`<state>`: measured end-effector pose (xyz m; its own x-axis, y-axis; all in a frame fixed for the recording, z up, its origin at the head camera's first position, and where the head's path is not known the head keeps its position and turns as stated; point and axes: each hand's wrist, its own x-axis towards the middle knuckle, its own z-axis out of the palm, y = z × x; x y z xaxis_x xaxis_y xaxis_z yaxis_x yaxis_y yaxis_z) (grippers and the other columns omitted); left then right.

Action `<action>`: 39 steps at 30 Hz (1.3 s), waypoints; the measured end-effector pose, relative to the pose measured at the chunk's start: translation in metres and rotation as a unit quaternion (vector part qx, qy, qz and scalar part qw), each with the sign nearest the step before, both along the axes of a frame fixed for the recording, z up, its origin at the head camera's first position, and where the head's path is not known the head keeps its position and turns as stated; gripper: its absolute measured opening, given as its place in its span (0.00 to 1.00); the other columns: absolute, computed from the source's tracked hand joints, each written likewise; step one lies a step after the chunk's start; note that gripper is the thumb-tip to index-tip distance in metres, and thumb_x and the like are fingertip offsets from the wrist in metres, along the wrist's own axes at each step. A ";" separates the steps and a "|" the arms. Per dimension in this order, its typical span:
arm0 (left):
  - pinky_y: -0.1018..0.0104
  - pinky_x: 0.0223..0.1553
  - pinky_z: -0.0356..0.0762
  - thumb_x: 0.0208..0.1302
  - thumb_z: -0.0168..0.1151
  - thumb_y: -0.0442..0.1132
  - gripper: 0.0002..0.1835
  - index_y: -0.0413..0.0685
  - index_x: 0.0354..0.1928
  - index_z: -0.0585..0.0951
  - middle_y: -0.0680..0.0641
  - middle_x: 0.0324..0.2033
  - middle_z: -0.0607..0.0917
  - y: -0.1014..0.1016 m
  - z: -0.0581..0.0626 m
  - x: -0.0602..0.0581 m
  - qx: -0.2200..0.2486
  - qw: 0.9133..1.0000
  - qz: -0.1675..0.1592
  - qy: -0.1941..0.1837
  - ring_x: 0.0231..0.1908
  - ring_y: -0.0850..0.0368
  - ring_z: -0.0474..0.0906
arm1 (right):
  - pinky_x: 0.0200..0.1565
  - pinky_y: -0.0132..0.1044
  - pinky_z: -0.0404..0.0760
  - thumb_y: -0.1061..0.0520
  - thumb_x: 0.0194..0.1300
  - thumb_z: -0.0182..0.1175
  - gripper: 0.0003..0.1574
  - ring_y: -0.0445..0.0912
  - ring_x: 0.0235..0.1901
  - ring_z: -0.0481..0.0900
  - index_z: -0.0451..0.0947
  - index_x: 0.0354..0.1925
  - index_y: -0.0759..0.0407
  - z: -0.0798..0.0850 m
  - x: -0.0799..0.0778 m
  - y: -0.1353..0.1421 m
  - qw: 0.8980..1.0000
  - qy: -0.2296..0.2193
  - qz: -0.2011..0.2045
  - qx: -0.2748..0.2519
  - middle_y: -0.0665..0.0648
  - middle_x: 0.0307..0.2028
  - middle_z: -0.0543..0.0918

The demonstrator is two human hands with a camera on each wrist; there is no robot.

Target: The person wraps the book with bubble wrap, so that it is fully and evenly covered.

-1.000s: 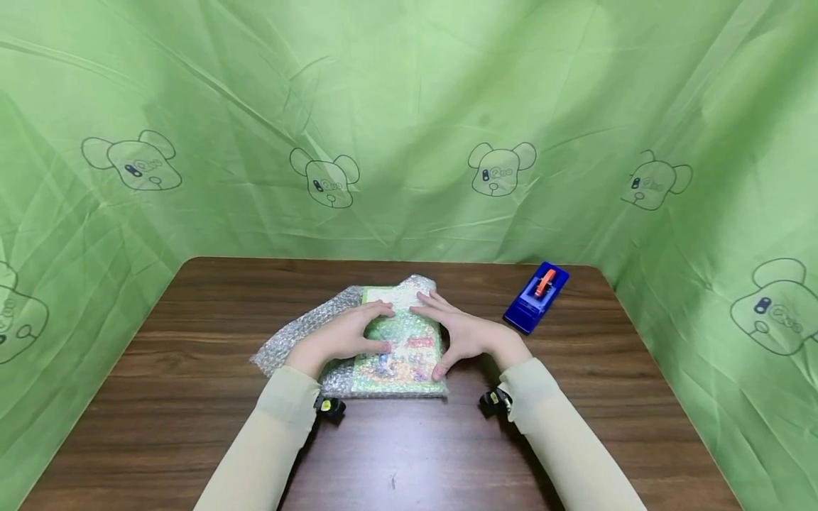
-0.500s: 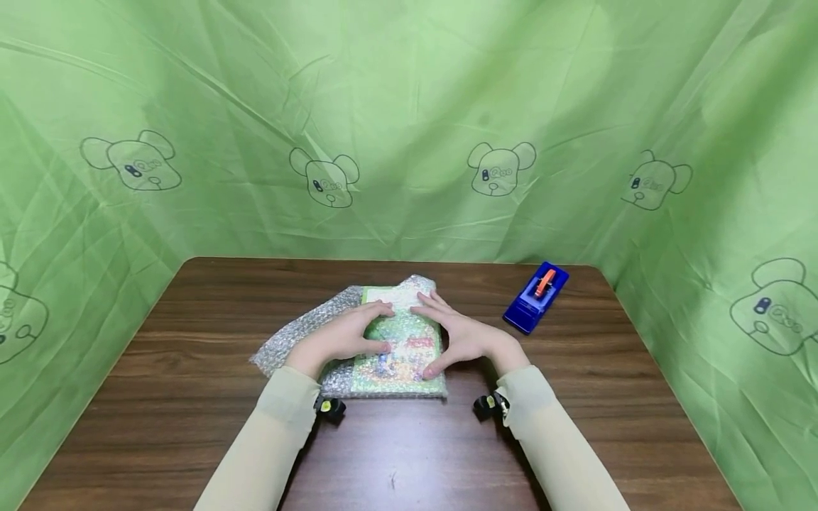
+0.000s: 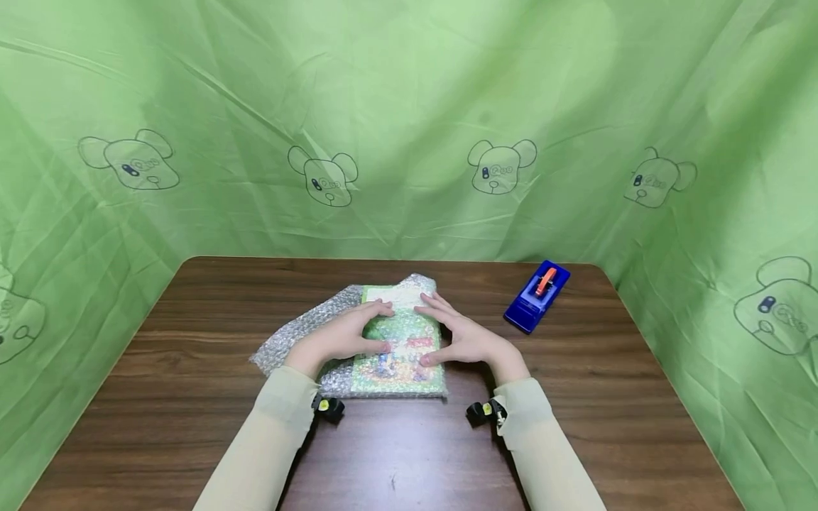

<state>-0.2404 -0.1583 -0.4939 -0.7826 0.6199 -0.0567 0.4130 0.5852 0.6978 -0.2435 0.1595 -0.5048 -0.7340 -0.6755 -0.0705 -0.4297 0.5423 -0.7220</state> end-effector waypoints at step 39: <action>0.33 0.74 0.70 0.77 0.70 0.56 0.33 0.49 0.76 0.77 0.41 0.73 0.80 -0.084 0.041 0.003 0.030 0.994 0.100 0.026 0.74 0.36 0.73 | 0.80 0.73 0.40 0.43 0.65 0.81 0.61 0.57 0.87 0.24 0.61 0.86 0.47 -0.001 0.005 -0.003 1.000 -0.004 0.013 -0.018 0.53 0.90 0.38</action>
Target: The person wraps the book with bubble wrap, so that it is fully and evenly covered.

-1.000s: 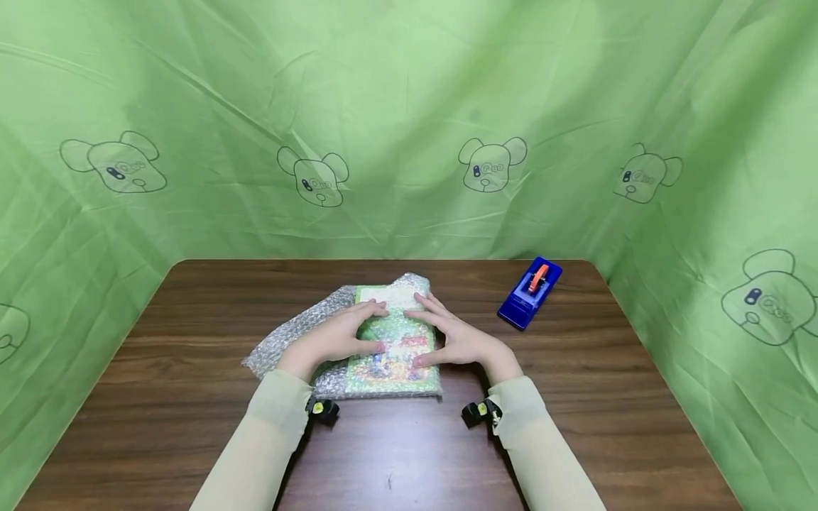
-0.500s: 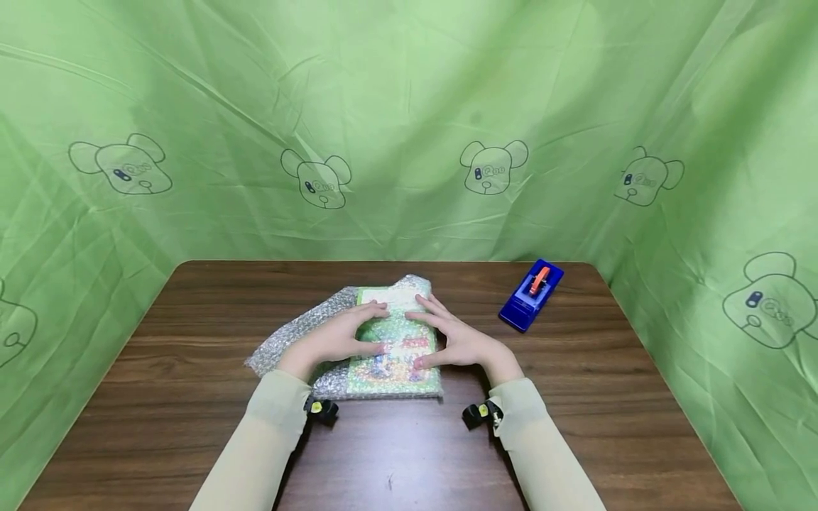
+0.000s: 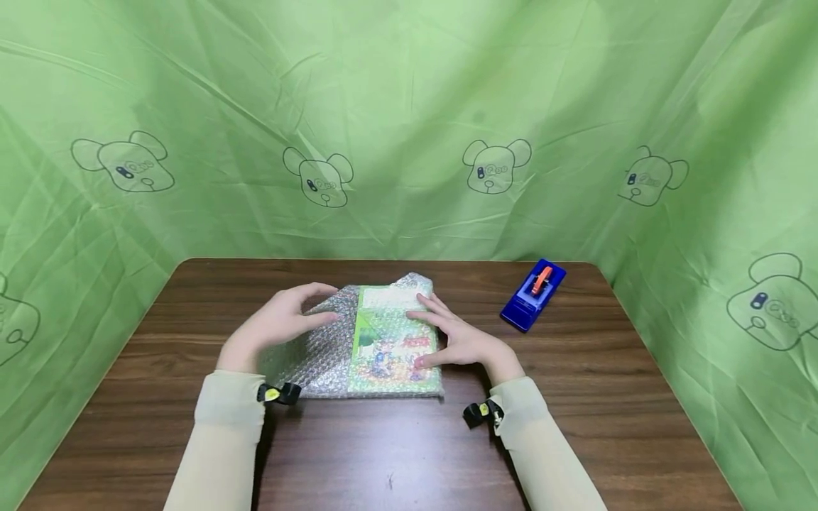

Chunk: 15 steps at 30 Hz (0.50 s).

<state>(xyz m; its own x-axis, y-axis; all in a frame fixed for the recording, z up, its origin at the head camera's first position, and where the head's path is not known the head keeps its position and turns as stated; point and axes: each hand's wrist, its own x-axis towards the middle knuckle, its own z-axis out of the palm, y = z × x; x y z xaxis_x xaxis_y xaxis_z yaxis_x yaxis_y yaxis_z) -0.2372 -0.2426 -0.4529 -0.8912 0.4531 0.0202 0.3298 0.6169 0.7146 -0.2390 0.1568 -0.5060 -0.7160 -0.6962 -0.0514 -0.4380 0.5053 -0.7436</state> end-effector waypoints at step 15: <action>0.53 0.61 0.83 0.80 0.67 0.48 0.37 0.38 0.81 0.66 0.31 0.68 0.81 -0.068 -0.013 0.004 0.039 0.996 0.051 -0.061 0.65 0.36 0.82 | 0.81 0.71 0.39 0.41 0.65 0.81 0.61 0.56 0.87 0.24 0.60 0.86 0.43 -0.004 -0.002 0.000 1.000 0.008 0.003 0.009 0.50 0.90 0.37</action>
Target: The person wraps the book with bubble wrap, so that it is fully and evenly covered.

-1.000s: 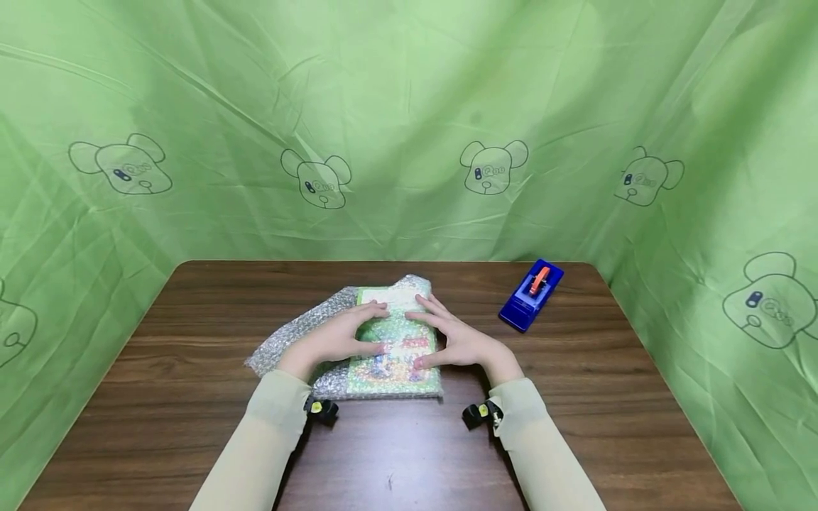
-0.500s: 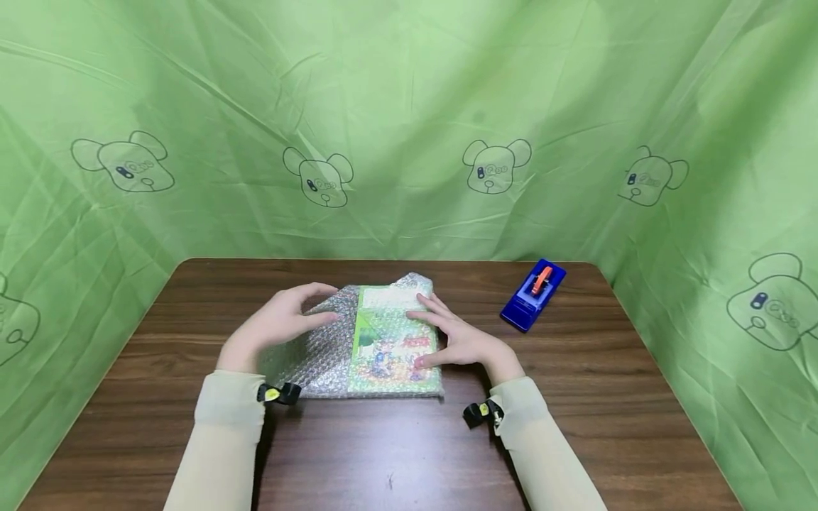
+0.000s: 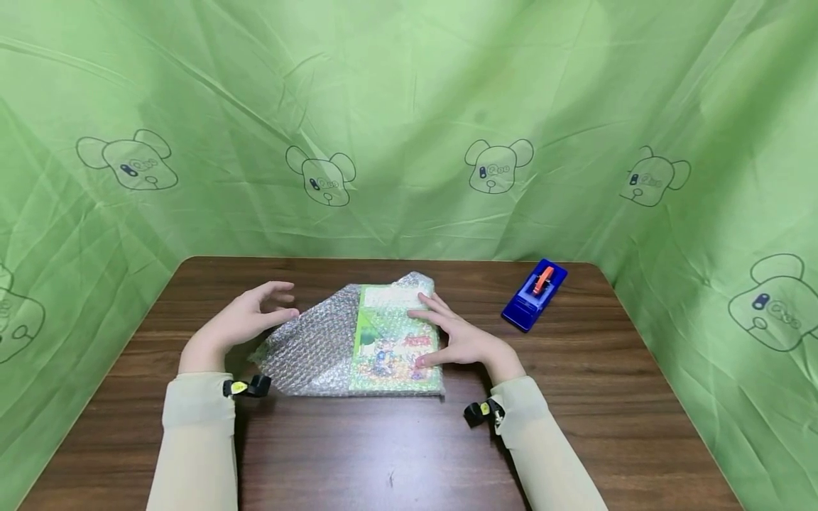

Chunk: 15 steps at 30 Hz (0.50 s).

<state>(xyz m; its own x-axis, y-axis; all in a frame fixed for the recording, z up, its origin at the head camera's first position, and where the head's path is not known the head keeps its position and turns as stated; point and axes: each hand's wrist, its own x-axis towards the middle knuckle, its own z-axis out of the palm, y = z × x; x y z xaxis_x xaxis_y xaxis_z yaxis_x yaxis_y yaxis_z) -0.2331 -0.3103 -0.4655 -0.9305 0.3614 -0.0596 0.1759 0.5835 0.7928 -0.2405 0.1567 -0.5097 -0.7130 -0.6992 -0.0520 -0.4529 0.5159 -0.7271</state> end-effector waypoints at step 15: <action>0.61 0.46 0.88 0.80 0.68 0.42 0.35 0.34 0.79 0.68 0.30 0.66 0.82 -0.040 -0.038 -0.008 0.083 0.992 0.022 -0.093 0.52 0.55 0.87 | 0.81 0.72 0.40 0.42 0.64 0.81 0.61 0.54 0.87 0.24 0.61 0.86 0.43 0.002 0.000 0.000 1.000 -0.011 -0.003 -0.008 0.51 0.90 0.37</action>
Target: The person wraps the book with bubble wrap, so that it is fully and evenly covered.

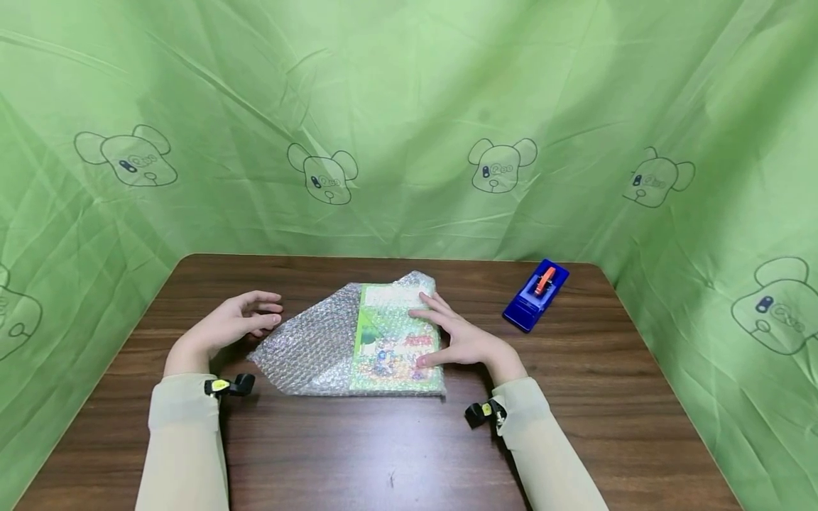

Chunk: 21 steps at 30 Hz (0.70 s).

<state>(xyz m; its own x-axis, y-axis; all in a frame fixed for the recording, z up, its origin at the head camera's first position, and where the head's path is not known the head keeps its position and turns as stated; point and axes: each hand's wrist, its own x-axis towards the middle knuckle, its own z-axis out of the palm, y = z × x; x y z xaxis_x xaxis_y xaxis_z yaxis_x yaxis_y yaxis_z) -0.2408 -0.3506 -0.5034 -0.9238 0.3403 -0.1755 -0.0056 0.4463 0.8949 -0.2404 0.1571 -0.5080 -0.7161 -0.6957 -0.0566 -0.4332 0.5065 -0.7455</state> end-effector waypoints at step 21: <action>0.67 0.45 0.85 0.74 0.72 0.36 0.24 0.29 0.65 0.80 0.40 0.46 0.89 0.003 0.002 0.002 0.008 0.996 -0.072 -0.048 0.43 0.57 0.85 | 0.81 0.70 0.42 0.42 0.64 0.82 0.61 0.53 0.87 0.25 0.62 0.86 0.42 -0.001 0.001 -0.001 1.000 -0.003 -0.008 0.000 0.49 0.90 0.38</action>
<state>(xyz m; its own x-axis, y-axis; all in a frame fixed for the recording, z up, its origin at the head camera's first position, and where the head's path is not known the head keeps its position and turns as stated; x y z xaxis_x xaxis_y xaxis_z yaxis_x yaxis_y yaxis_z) -0.2393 -0.3474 -0.5011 -0.8443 0.4719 -0.2538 -0.0281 0.4341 0.9004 -0.2399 0.1565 -0.5090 -0.7262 -0.6848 -0.0605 -0.4214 0.5129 -0.7479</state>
